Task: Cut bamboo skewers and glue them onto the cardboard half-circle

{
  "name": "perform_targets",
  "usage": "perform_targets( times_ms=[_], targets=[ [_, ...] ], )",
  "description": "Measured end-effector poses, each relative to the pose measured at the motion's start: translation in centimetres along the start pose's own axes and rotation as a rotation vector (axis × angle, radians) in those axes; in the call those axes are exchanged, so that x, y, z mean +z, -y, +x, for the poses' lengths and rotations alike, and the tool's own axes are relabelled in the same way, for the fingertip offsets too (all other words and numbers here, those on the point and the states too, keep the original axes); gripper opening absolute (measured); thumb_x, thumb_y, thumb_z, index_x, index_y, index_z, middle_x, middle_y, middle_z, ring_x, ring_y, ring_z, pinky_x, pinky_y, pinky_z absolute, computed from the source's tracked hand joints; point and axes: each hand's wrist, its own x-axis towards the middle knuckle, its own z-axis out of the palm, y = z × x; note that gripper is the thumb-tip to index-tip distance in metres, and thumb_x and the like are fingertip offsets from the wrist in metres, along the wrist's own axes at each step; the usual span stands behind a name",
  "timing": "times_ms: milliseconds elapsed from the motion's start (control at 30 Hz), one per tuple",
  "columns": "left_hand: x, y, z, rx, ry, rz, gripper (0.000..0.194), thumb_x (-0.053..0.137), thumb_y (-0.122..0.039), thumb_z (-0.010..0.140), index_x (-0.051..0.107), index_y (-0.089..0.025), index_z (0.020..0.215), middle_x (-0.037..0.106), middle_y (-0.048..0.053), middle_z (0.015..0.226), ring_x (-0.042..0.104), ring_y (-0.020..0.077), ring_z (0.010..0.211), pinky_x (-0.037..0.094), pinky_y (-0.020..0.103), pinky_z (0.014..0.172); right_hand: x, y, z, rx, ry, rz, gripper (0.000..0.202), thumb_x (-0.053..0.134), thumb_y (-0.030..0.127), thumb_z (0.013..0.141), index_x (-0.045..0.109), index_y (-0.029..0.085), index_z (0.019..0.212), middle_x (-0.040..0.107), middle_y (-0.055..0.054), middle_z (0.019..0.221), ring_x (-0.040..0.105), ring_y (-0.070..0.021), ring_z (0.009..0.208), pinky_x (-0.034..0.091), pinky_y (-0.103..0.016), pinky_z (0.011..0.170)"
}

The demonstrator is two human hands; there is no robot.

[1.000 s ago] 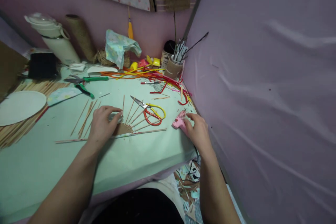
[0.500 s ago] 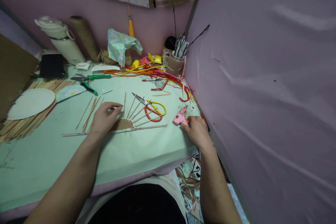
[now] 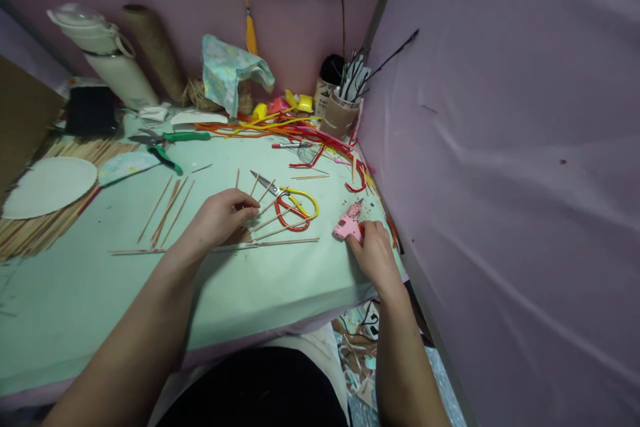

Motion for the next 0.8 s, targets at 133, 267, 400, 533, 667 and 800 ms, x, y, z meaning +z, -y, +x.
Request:
perform_targets(
  times_ms=[133,267,400,533,667,800],
  targets=[
    [0.9,-0.9,0.6,0.045,0.072,0.133,0.022,0.051,-0.024,0.082,0.073,-0.022,0.080,0.066,0.006,0.091,0.062,0.0219,0.088,0.047,0.032,0.079,-1.1,-0.2,-0.3,0.005,-0.037,0.121,0.030,0.053,0.042,0.082,0.060,0.019,0.100,0.061,-0.012,0.096,0.059,-0.0267,0.087,0.048,-0.039,0.075],
    [1.9,-2.2,0.6,0.099,0.132,0.299,0.024,0.049,-0.020,0.084,0.073,-0.019,0.077,0.063,0.009,0.086,0.060,0.0253,0.091,0.046,0.035,0.078,-2.4,0.4,-0.7,0.017,-0.046,0.256,0.031,0.053,0.042,0.082,0.059,0.020,0.103,0.061,-0.012,0.100,0.060,-0.0251,0.087,0.050,-0.036,0.071],
    [3.0,-2.7,0.5,0.096,0.158,0.402,0.025,0.049,-0.019,0.085,0.071,-0.018,0.075,0.061,0.011,0.083,0.059,0.0267,0.090,0.045,0.035,0.076,-3.1,1.3,-1.1,0.005,-0.040,0.339,0.030,0.055,0.041,0.082,0.059,0.020,0.103,0.061,-0.011,0.100,0.060,-0.0237,0.088,0.050,-0.035,0.071],
    [2.7,-3.1,0.4,0.114,0.124,0.350,0.027,0.047,-0.021,0.087,0.069,-0.017,0.073,0.061,0.010,0.080,0.059,0.0258,0.087,0.045,0.035,0.076,-3.7,1.8,-1.5,-0.012,-0.033,0.418,0.027,0.056,0.042,0.084,0.059,0.022,0.102,0.062,-0.009,0.100,0.060,-0.0227,0.089,0.051,-0.034,0.072],
    [0.0,-3.4,0.0,0.085,-0.109,-0.038,0.016,0.056,-0.029,0.083,0.068,-0.019,0.079,0.064,0.004,0.083,0.057,0.0182,0.079,0.046,0.030,0.076,-4.1,2.5,-2.1,-0.023,-0.002,0.550,0.028,0.056,0.046,0.087,0.059,0.025,0.106,0.063,-0.008,0.105,0.060,-0.0228,0.092,0.050,-0.034,0.074],
    [-1.9,-2.3,-0.3,-0.111,-0.286,-0.504,0.016,0.063,-0.035,0.080,0.065,-0.019,0.079,0.061,-0.001,0.070,0.053,0.0125,0.064,0.043,0.024,0.062,-3.8,4.7,-3.2,-0.040,0.207,0.824,0.032,0.052,0.049,0.089,0.056,0.027,0.112,0.064,-0.005,0.096,0.059,-0.0186,0.075,0.050,-0.030,0.064]
  ],
)
